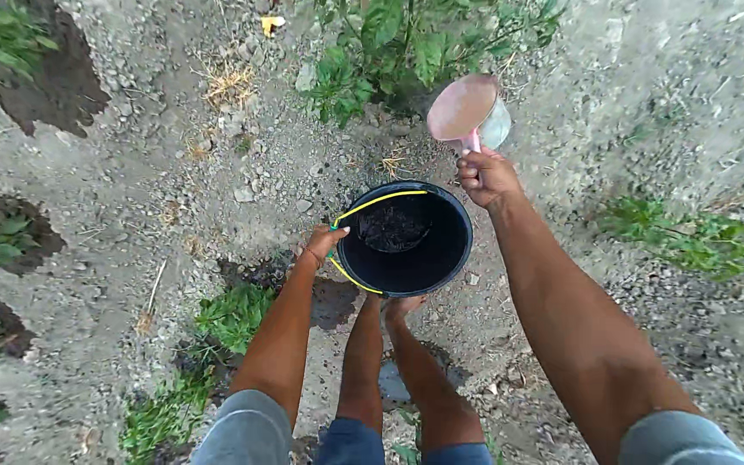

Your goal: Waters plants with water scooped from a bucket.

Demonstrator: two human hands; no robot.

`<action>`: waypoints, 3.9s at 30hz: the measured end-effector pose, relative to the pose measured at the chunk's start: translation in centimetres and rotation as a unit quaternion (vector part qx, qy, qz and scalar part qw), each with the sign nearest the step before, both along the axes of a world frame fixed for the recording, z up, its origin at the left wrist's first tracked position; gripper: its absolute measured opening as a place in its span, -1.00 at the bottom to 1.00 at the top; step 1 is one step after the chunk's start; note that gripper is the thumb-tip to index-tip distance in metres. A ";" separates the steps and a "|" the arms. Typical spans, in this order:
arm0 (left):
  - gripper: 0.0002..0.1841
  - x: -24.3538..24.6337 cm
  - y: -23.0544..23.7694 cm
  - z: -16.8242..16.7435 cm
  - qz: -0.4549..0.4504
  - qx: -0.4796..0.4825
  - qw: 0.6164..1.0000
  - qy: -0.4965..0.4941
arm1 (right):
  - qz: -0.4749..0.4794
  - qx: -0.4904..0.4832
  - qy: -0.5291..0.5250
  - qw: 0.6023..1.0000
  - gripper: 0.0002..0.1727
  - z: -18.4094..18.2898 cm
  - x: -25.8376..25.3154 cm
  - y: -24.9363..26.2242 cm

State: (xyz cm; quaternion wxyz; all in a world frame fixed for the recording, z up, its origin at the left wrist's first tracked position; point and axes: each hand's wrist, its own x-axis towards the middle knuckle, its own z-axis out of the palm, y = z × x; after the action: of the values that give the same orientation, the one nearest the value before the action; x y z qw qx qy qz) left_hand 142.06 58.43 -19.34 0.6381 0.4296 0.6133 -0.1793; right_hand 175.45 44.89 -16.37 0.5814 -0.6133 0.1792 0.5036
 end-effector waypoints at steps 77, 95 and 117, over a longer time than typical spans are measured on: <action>-0.72 34.9 -19.0 18.3 -0.059 0.229 0.970 -0.058 | -0.498 0.192 0.098 0.840 -0.75 6.1 -0.3 -41.0; -0.63 38.2 -14.8 21.1 -0.089 0.191 0.976 -0.049 | -0.642 0.093 0.137 0.748 -0.89 4.9 3.9 -37.4; -0.62 40.3 -12.5 21.2 -0.154 0.161 0.973 -0.065 | -0.740 0.047 0.115 0.662 -0.89 6.4 9.8 -34.9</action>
State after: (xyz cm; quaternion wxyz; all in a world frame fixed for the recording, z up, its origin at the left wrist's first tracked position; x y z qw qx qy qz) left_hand 182.37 45.95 1.89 0.5638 0.6269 0.5174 -0.1461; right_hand 185.28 9.94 -9.94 0.7652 -0.1880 0.6155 -0.0178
